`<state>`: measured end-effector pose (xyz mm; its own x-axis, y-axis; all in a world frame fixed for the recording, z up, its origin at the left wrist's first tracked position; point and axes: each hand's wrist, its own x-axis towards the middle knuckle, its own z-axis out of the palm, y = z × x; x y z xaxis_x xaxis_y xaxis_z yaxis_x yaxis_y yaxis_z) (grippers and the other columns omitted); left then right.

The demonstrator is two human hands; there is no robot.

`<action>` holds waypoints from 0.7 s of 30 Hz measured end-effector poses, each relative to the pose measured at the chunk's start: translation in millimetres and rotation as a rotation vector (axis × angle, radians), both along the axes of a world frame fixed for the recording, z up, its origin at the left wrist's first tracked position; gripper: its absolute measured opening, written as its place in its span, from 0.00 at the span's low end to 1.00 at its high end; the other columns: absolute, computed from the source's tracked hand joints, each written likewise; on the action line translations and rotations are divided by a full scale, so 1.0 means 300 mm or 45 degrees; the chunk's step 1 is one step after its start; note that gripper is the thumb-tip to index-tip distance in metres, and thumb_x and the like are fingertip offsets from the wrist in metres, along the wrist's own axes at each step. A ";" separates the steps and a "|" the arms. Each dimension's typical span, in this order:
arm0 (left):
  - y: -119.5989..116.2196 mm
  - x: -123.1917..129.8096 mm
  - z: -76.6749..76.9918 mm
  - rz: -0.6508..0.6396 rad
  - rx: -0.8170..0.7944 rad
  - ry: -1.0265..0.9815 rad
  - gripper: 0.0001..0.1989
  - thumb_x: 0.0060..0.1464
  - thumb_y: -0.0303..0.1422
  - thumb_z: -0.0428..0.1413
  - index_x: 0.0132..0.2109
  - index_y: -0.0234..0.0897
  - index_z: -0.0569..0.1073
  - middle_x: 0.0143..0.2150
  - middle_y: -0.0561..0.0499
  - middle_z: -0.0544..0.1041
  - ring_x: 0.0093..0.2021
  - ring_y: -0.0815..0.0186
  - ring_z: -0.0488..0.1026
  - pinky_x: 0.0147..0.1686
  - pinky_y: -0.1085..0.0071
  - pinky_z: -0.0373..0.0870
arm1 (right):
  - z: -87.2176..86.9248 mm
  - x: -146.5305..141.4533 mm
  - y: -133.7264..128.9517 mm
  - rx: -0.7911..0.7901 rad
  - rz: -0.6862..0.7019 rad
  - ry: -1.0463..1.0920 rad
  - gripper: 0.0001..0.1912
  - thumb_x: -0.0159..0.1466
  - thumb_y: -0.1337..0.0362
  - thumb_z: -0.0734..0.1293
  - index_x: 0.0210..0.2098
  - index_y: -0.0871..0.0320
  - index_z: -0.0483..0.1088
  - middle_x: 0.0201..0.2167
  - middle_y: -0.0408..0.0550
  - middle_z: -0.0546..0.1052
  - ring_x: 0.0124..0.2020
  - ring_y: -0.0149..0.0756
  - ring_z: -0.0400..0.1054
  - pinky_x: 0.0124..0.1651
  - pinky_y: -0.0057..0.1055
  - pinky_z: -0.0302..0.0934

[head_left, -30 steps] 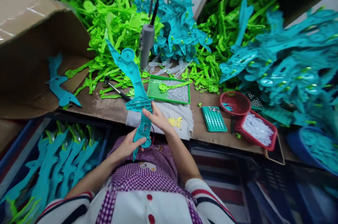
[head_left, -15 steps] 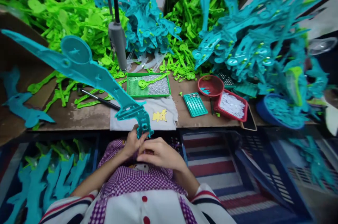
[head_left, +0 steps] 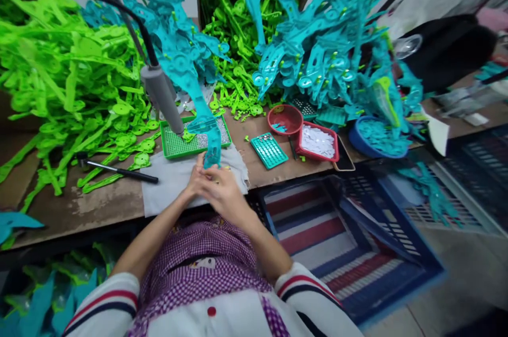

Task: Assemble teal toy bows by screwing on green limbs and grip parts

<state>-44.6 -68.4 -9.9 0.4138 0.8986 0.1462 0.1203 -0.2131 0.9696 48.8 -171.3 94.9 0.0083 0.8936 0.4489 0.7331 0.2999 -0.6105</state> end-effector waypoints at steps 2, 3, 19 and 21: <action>0.045 0.002 -0.012 0.028 -0.035 -0.015 0.26 0.52 0.46 0.60 0.54 0.39 0.66 0.37 0.49 0.75 0.35 0.61 0.75 0.33 0.65 0.76 | -0.027 0.151 0.032 0.082 -0.354 0.092 0.13 0.70 0.61 0.60 0.45 0.55 0.76 0.42 0.52 0.79 0.44 0.38 0.72 0.50 0.38 0.65; 0.059 0.003 -0.015 0.047 -0.062 -0.029 0.27 0.52 0.47 0.60 0.54 0.39 0.65 0.38 0.49 0.75 0.33 0.63 0.74 0.31 0.67 0.75 | -0.045 0.244 0.053 0.072 -0.550 0.110 0.13 0.70 0.61 0.60 0.43 0.56 0.77 0.39 0.52 0.79 0.42 0.39 0.72 0.48 0.38 0.65; 0.058 0.008 -0.019 0.067 -0.203 -0.013 0.29 0.49 0.46 0.60 0.54 0.39 0.63 0.38 0.51 0.75 0.32 0.66 0.73 0.34 0.68 0.71 | -0.181 0.701 0.213 -0.656 -0.711 -0.317 0.07 0.62 0.66 0.66 0.34 0.59 0.77 0.36 0.54 0.82 0.38 0.41 0.76 0.43 0.33 0.64; 0.058 0.008 -0.017 0.078 -0.231 -0.012 0.29 0.49 0.46 0.60 0.54 0.39 0.63 0.36 0.52 0.75 0.31 0.66 0.73 0.33 0.68 0.71 | -0.159 0.712 0.205 -0.635 -0.752 -0.318 0.09 0.62 0.66 0.64 0.36 0.60 0.77 0.37 0.55 0.82 0.39 0.42 0.76 0.44 0.33 0.64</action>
